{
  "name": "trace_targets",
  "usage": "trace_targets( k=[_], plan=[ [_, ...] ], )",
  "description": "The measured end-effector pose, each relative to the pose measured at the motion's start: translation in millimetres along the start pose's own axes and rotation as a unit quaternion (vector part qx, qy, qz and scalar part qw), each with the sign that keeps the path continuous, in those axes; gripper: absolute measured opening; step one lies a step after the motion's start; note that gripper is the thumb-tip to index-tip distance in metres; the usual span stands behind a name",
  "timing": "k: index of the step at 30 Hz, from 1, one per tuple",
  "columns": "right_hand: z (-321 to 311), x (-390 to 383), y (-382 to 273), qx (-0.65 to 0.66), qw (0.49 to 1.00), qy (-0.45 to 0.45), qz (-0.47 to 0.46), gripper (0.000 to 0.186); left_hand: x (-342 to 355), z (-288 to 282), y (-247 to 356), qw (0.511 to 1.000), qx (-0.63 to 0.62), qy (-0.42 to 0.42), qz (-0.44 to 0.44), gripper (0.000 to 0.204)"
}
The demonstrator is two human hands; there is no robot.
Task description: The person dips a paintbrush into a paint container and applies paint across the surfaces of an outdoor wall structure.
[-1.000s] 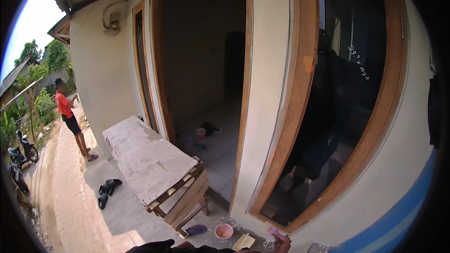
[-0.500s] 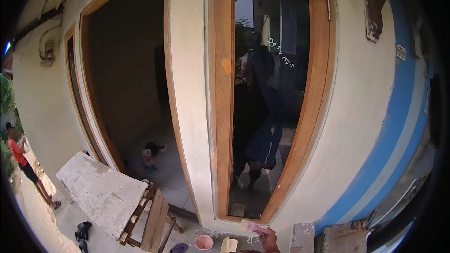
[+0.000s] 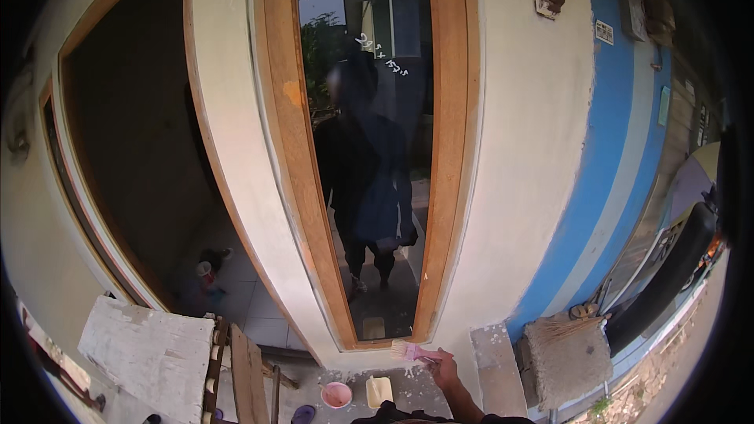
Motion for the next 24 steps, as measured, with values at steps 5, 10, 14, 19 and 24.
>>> trace_targets(
  k=[5,10,14,19,24],
  plan=[
    [-14.6,-6.5,5.3,0.002,1.000,0.026,0.015,0.037,-39.2,38.3,-43.1,0.994,0.100,-0.033,0.025,0.022],
    [-12.3,-13.6,9.8,0.003,0.998,0.057,0.021,0.038,-68.8,76.2,-63.6,0.980,0.183,-0.067,0.033,0.021],
    [-24.6,-5.1,17.5,0.005,0.999,0.027,0.038,0.038,-87.0,108.0,-67.3,0.968,0.235,-0.083,0.036,0.021],
    [-17.7,-5.7,11.8,-0.014,0.999,-0.012,0.033,0.040,-97.9,133.4,-60.5,0.945,0.310,-0.091,0.044,0.021],
    [2.5,7.7,10.7,-0.053,0.997,-0.019,0.051,0.046,-97.4,141.0,-75.2,0.953,0.300,0.004,0.048,0.018]
  ],
)
Point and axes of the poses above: each hand's wrist, its own x-axis towards the middle knuckle, its own z-axis out of the palm, y = z × x, the point moved 3 cm from there along x, towards the middle knuckle
